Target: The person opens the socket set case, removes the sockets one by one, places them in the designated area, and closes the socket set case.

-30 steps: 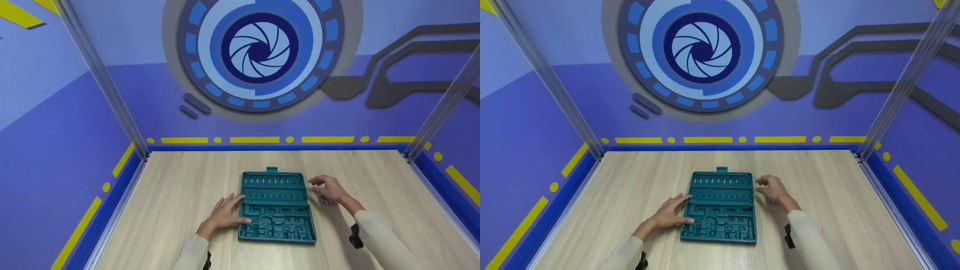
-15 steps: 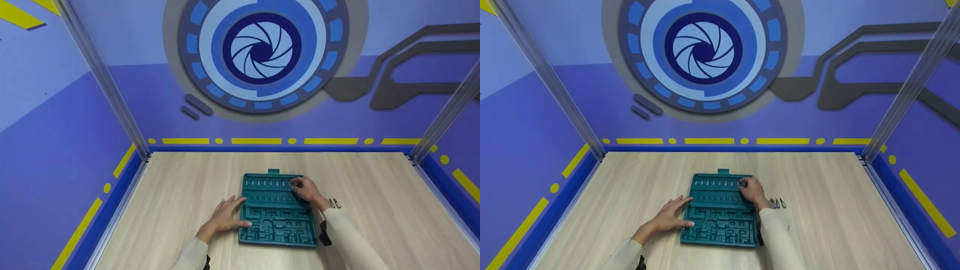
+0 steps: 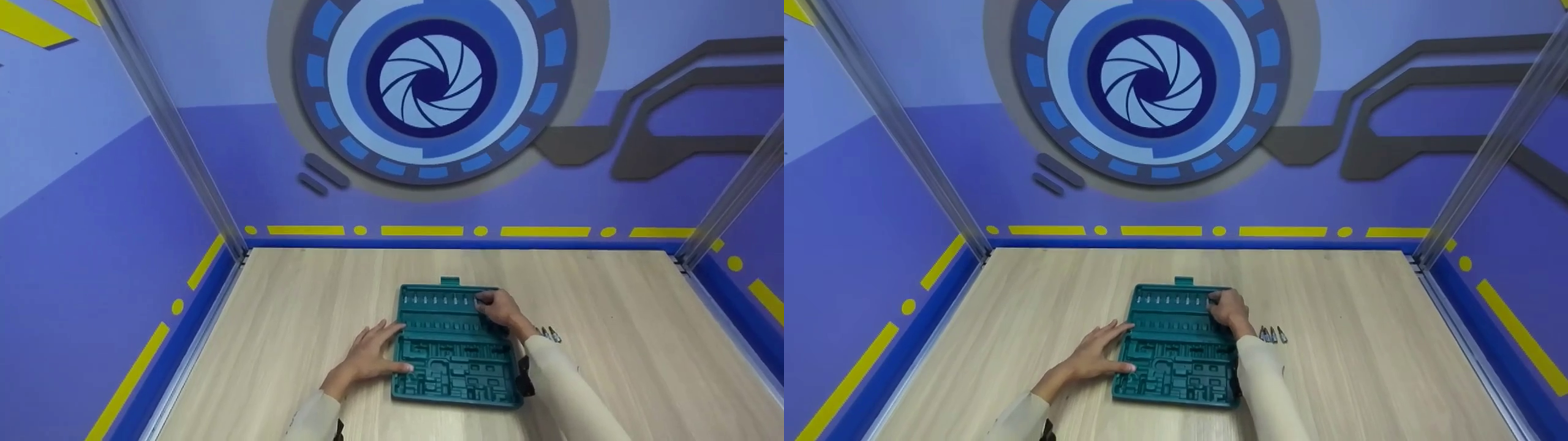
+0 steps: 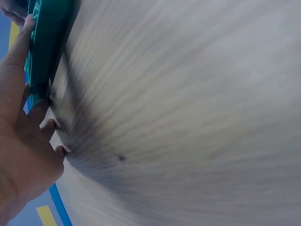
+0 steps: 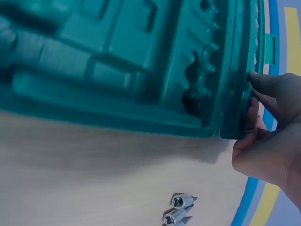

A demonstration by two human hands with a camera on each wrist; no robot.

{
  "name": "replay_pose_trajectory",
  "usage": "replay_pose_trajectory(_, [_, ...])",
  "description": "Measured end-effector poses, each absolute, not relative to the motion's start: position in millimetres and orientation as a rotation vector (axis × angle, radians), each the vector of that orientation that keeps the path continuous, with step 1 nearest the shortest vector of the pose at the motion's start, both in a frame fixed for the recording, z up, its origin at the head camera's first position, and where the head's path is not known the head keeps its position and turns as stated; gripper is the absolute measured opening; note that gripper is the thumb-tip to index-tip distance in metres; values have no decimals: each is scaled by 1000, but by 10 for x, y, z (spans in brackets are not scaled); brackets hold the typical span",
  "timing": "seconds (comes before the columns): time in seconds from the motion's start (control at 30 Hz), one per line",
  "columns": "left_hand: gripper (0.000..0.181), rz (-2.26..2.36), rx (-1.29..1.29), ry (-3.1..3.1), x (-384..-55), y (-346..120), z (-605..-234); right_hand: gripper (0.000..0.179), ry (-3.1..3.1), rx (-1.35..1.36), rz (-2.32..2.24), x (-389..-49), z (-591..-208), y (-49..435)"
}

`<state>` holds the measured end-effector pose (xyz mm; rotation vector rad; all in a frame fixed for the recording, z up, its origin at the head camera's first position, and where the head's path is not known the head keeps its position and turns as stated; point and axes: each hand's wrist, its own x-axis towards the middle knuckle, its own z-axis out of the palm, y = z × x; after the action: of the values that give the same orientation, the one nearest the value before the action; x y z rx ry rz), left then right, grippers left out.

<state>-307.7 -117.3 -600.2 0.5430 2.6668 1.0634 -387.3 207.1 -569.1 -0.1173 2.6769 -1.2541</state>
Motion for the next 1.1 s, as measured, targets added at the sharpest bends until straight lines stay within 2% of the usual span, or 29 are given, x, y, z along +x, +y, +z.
replay_pose_trajectory(0.2, [93,1070,582,2676,-3088,-1184,-5971,37,2567,3,-1434,-3890,-5711,2074])
replay_pose_trajectory(0.33, [94,1079,576,2679,-3103,-1183,-5970,32,2569,45,-1561,-3869,-5758,2075])
replay_pose_trajectory(0.67, [94,1087,543,2660,-3067,-1156,-6027,22,2815,35,-1452,-3824,-5853,2022])
replay_pose_trajectory(0.97, [94,1082,565,2673,-3079,-1174,-5989,31,2782,198,-1688,-3846,-5846,2042])
replay_pose_trajectory(1.1, [93,1090,559,2670,-3042,-1185,-6026,31,2768,146,-1666,-3829,-5748,2128])
